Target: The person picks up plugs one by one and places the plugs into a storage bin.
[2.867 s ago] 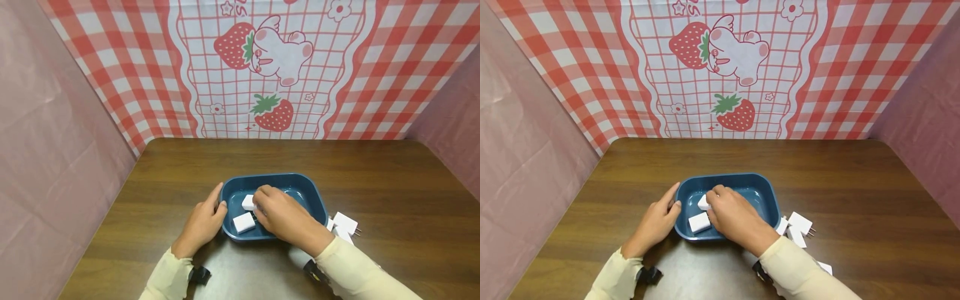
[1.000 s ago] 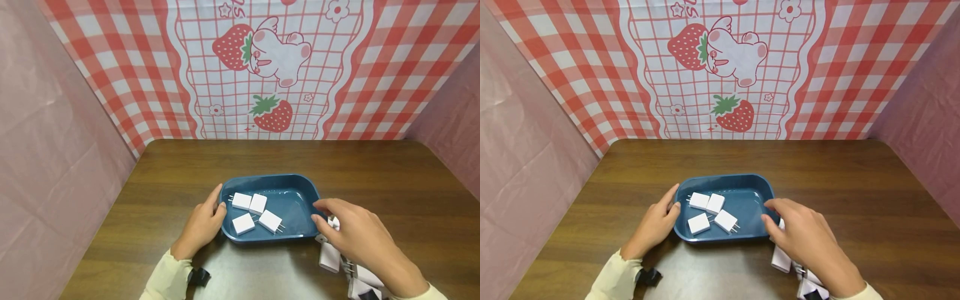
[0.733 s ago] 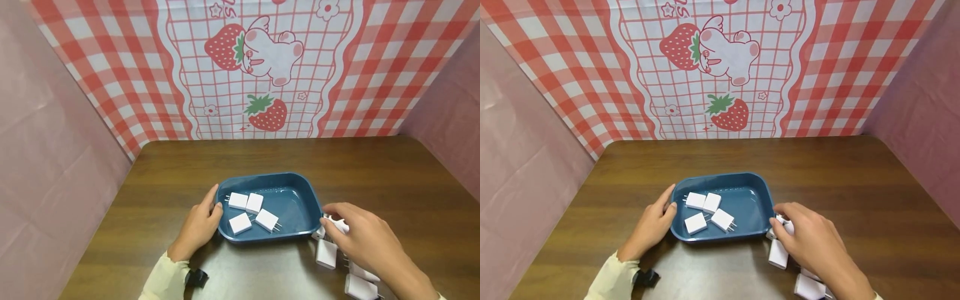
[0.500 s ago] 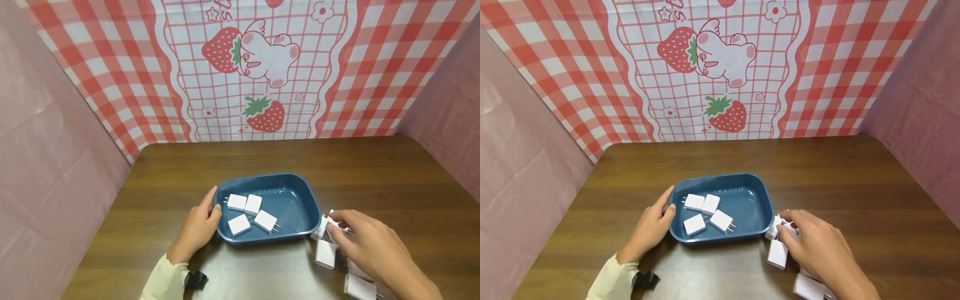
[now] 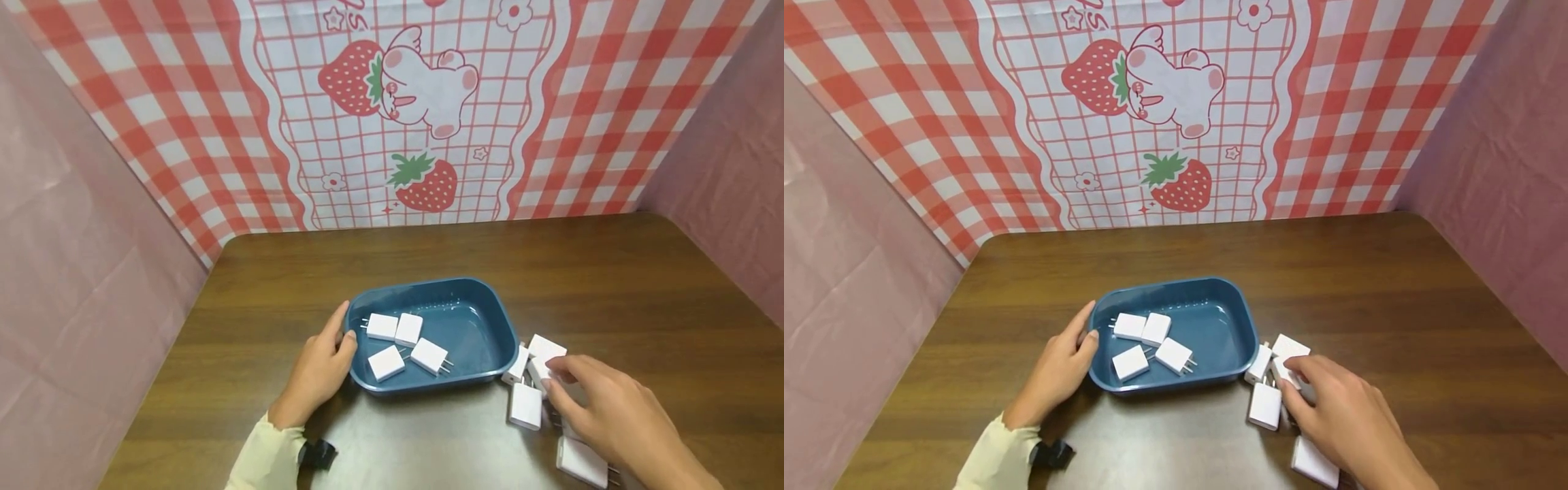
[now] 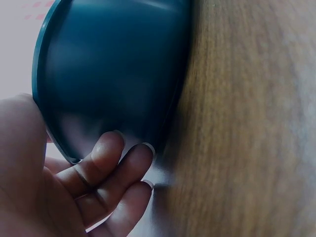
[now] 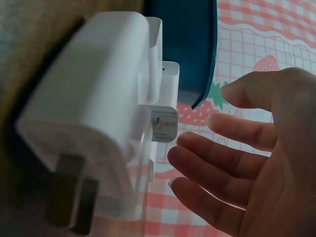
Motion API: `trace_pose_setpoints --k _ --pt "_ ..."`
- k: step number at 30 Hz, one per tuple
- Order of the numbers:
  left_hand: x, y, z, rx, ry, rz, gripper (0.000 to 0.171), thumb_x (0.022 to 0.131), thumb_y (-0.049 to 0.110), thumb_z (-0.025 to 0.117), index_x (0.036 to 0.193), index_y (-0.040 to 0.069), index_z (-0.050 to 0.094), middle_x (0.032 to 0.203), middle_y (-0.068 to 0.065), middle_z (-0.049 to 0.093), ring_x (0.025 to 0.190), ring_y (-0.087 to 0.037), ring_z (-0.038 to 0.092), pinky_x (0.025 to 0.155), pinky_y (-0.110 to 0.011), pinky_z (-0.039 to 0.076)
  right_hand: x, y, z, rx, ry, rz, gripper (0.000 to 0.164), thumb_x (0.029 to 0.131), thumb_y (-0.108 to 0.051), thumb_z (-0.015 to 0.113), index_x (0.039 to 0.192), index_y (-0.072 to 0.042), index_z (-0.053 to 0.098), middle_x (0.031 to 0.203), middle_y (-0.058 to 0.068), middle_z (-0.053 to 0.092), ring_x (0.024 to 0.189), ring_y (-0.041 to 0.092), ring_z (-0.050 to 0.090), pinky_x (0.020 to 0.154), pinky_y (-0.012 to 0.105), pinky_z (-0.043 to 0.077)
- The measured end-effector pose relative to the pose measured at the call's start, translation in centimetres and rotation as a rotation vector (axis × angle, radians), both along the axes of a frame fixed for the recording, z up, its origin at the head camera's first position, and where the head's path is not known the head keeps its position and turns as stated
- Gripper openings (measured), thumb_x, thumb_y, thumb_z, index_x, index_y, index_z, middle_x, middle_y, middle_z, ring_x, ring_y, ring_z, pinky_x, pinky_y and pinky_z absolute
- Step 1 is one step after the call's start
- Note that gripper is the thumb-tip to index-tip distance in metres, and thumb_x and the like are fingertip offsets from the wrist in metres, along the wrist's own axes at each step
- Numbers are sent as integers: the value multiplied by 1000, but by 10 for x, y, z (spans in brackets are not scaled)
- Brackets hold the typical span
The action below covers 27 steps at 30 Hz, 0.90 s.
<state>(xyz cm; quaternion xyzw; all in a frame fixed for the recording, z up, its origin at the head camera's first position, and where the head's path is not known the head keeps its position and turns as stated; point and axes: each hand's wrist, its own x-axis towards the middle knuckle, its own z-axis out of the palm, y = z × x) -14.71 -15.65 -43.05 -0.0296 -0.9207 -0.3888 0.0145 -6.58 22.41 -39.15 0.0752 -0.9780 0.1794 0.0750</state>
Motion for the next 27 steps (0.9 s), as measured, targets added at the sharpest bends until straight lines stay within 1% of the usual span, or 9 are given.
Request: trace_pose_setpoints --k 3,6,9,13,15,17,21,24,27 --pt "0 0 -1 -3 9 -1 57 101 26 52 156 20 38 61 1 42 61 -19 49 62 -36 41 4 3 -5 9 19 5 25 88 -29 75 110 -17 72 111 6 71 97 33 68 76 59 50" --pt "1 1 -2 -1 4 -2 58 101 26 52 156 20 38 61 1 42 60 -19 49 61 -36 40 9 7 -9 24 -23 -7 30 87 -31 76 110 -14 72 112 9 71 99 34 67 79 61 49" --pt "0 1 -2 4 -11 -3 58 101 26 52 157 20 37 62 0 42 59 -19 48 60 -36 40 14 11 -12 30 -37 -8 32 85 -32 79 110 -14 72 110 9 70 99 33 67 78 61 50" --pt "-1 1 -2 5 -8 1 58 102 27 52 157 20 36 62 -1 43 60 -20 49 60 -36 41 20 14 -16 31 19 9 32 82 -31 81 109 -17 72 108 5 70 97 31 67 76 60 51" --pt "-1 1 -2 1 -1 4 58 102 27 52 157 19 37 62 -1 43 62 -20 50 62 -37 41 23 15 -17 30 26 6 33 82 -31 81 110 -17 72 110 5 70 97 31 67 77 59 51" --pt "-1 1 -2 -2 2 5 58 102 27 51 157 19 37 62 -1 43 64 -21 51 64 -37 42 24 17 -18 31 -8 -8 35 84 -33 80 113 -17 71 113 7 69 100 33 66 77 61 50" --pt "-1 0 -2 -4 2 3 58 102 27 51 157 20 36 63 -1 44 69 -21 54 69 -39 44 29 20 -20 38 -62 -29 37 84 -38 79 116 -19 70 113 6 68 98 30 65 76 60 50" --pt "-1 1 -2 -2 4 4 58 102 28 51 157 20 36 67 -4 50 76 -22 56 73 -40 44 33 22 -23 39 -69 -36 38 83 -39 80 114 -20 71 111 4 68 95 28 65 74 58 51" --pt "0 2 -2 0 7 9 58 102 29 51 157 20 36 83 -8 63 81 -24 58 76 -43 45 35 24 -26 40 -68 -38 39 81 -39 81 113 -19 71 109 4 68 95 28 65 73 58 51"
